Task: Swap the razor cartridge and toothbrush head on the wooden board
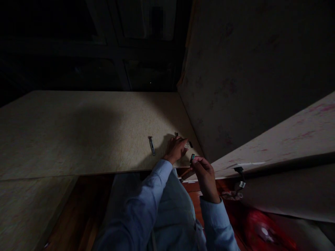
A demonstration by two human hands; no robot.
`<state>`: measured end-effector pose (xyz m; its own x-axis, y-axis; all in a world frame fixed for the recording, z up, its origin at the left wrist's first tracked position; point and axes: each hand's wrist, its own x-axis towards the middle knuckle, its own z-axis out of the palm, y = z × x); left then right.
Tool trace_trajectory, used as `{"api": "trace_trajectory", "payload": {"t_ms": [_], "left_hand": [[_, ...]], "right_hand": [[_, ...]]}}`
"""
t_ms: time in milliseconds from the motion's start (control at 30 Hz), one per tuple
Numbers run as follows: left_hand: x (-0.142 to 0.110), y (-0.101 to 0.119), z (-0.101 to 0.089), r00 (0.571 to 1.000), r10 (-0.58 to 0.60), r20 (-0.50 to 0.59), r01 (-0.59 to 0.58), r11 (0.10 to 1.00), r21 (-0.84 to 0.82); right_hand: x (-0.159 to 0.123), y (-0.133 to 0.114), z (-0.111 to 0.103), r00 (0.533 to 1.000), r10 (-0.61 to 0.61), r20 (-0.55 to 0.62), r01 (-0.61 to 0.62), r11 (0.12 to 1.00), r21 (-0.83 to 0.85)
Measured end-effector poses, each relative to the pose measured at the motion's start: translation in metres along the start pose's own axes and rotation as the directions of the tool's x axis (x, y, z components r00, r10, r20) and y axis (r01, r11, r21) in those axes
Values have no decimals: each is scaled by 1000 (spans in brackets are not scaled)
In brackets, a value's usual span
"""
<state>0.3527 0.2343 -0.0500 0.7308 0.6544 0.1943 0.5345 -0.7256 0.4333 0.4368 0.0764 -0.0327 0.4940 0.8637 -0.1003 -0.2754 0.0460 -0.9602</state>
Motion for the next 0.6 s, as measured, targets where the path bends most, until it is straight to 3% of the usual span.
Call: {"api": "trace_trajectory", "payload": {"t_ms": [200,600], "left_hand": [[16,7,9,996,-88,14,88,996,14],[17,17,13,994,-87,-61,85,996,-37]], "right_hand": [[0,2,0,1000,-3,-20,2,1000,-17],[-1,1,0,999,27,-29,-27,1000,12]]}}
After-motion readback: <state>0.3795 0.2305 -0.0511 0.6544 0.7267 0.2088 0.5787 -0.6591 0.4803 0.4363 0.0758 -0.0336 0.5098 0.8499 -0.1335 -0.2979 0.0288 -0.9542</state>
